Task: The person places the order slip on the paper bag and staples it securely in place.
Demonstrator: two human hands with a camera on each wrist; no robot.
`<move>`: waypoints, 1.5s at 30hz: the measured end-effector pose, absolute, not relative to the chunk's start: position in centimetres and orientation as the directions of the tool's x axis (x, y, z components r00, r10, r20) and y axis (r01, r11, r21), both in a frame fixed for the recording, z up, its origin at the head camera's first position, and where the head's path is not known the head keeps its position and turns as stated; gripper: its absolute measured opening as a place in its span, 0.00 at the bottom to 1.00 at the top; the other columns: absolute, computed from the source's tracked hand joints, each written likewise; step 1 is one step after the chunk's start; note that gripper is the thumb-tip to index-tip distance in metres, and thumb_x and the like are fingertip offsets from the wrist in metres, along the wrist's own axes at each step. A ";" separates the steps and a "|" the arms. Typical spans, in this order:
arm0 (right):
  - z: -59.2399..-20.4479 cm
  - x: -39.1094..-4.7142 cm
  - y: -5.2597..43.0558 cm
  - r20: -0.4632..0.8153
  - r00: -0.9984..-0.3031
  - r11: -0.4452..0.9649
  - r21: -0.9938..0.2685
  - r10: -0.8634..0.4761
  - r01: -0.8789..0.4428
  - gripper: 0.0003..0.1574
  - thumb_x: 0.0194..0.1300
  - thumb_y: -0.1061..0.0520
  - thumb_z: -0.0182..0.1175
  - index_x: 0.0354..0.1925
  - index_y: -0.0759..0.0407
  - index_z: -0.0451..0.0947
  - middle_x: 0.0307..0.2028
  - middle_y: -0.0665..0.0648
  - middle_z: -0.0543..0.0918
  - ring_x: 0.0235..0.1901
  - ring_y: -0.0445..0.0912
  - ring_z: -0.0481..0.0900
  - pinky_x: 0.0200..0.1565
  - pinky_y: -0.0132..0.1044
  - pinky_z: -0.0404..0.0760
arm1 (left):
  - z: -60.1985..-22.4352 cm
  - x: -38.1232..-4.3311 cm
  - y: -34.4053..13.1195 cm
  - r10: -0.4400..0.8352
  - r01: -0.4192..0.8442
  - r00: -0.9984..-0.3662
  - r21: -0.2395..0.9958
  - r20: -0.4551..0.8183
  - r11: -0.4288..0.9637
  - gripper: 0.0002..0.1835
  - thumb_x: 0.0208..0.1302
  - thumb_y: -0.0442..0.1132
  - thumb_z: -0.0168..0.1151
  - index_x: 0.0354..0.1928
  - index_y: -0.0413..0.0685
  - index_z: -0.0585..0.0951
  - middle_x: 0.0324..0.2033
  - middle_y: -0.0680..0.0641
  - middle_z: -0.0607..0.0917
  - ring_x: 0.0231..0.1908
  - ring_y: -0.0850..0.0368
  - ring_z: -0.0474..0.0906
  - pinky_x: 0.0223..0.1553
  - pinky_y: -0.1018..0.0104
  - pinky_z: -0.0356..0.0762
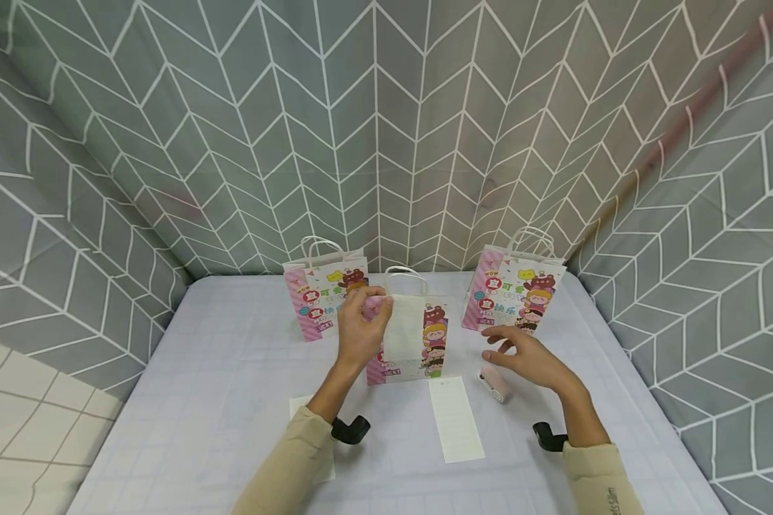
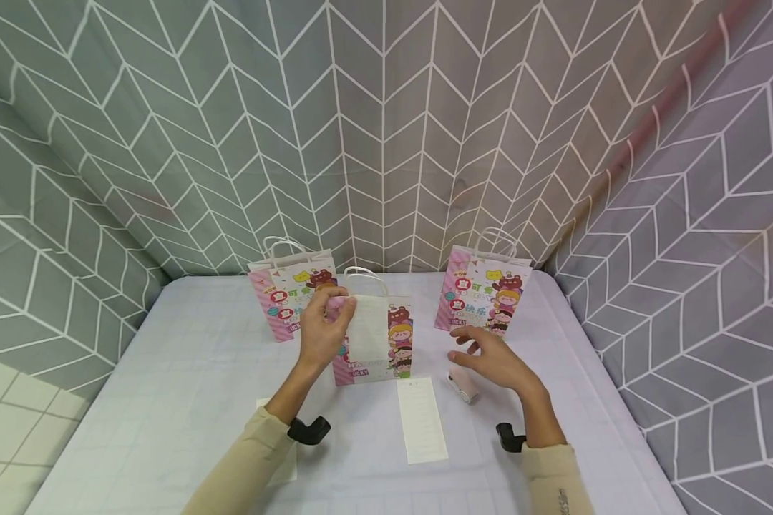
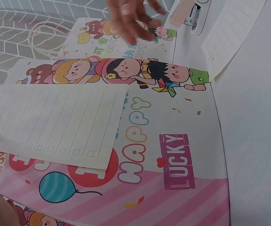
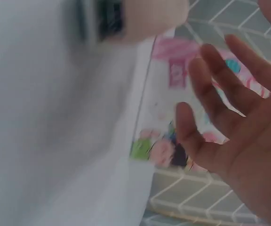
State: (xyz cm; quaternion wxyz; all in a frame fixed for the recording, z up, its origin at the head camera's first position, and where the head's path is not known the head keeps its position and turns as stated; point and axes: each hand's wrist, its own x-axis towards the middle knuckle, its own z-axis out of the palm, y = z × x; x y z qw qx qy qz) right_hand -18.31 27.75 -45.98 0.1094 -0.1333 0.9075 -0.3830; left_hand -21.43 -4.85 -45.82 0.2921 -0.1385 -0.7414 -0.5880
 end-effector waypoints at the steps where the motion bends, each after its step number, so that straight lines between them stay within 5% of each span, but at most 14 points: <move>1: -46.2 -18.2 28.2 -0.129 -0.936 0.683 -0.717 -0.327 -0.140 0.34 0.69 0.44 0.63 0.65 0.60 0.72 0.58 0.62 0.80 0.50 0.52 0.76 0.44 0.44 0.76 | -45.8 -21.4 -4.9 -0.137 0.549 -0.791 0.790 0.597 0.274 0.07 0.65 0.39 0.69 0.42 0.46 0.84 0.38 0.46 0.83 0.39 0.52 0.76 0.42 0.56 0.69; 12: -48.0 -16.7 30.7 -0.338 -0.890 0.728 -0.686 -0.307 0.009 0.32 0.66 0.42 0.65 0.61 0.57 0.76 0.48 0.54 0.80 0.46 0.49 0.75 0.45 0.43 0.74 | -45.7 -21.4 -4.9 -0.136 0.540 -0.795 0.791 0.592 0.289 0.08 0.64 0.39 0.69 0.42 0.45 0.84 0.37 0.46 0.82 0.37 0.54 0.73 0.40 0.57 0.67; 45: -49.7 -15.4 29.9 -0.274 -0.915 0.717 -0.697 -0.296 -0.024 0.27 0.61 0.44 0.71 0.50 0.61 0.80 0.37 0.53 0.78 0.37 0.47 0.71 0.37 0.37 0.70 | -45.8 -21.2 -4.9 -0.129 0.541 -0.799 0.795 0.588 0.275 0.10 0.65 0.40 0.68 0.43 0.43 0.84 0.41 0.46 0.83 0.43 0.51 0.77 0.47 0.54 0.70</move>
